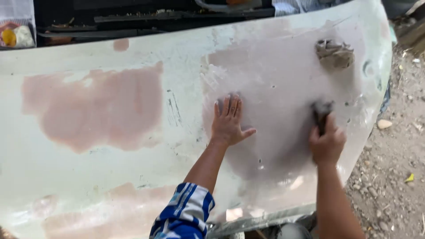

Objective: The person sands the hood of a white car using a sanding block in their right hand and a cloth in their left hand. They repeatedly wipe the surface with the cloth and sand different areas of the hood.

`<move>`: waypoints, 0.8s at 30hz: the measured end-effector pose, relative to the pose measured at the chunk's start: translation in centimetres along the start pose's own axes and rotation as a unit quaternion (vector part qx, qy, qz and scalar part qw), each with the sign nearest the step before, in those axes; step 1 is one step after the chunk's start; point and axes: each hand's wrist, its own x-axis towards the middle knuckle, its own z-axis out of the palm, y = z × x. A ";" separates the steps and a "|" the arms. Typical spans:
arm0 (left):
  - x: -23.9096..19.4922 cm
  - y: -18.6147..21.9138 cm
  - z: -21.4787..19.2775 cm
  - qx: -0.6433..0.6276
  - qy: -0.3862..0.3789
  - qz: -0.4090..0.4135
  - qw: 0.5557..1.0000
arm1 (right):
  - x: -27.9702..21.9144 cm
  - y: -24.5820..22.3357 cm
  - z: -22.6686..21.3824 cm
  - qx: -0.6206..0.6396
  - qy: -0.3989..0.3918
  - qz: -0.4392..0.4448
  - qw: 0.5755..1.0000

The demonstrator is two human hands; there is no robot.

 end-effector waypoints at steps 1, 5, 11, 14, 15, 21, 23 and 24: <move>-0.8 0.1 0.4 -0.001 -0.006 -0.001 1.000 | -0.7 -0.2 -0.3 0.000 -0.006 0.001 1.000; 0.4 -0.2 -0.7 0.003 0.015 0.002 1.000 | -6.5 -4.0 -0.4 0.087 0.035 0.029 0.995; 0.8 -0.2 1.0 -0.011 0.061 0.014 0.998 | -7.1 -4.8 -1.9 0.034 0.101 -0.057 0.993; 1.0 0.0 1.2 -0.018 0.047 0.002 0.999 | 1.2 -1.1 -1.8 0.036 0.069 -0.009 0.997; 1.0 0.3 1.0 -0.027 0.033 -0.013 0.999 | 3.6 0.3 -1.8 0.050 0.050 0.043 0.997; 1.2 -0.4 3.3 -0.030 0.108 0.037 0.993 | -11.3 -4.5 -1.9 0.088 0.076 -0.054 0.992; 0.3 0.1 3.0 -0.038 0.090 0.036 0.995 | -10.4 -3.7 -2.1 0.076 0.060 -0.048 0.994; 0.7 0.0 2.4 -0.038 0.092 0.023 0.995 | -8.7 -3.5 -1.8 0.075 0.060 -0.060 0.994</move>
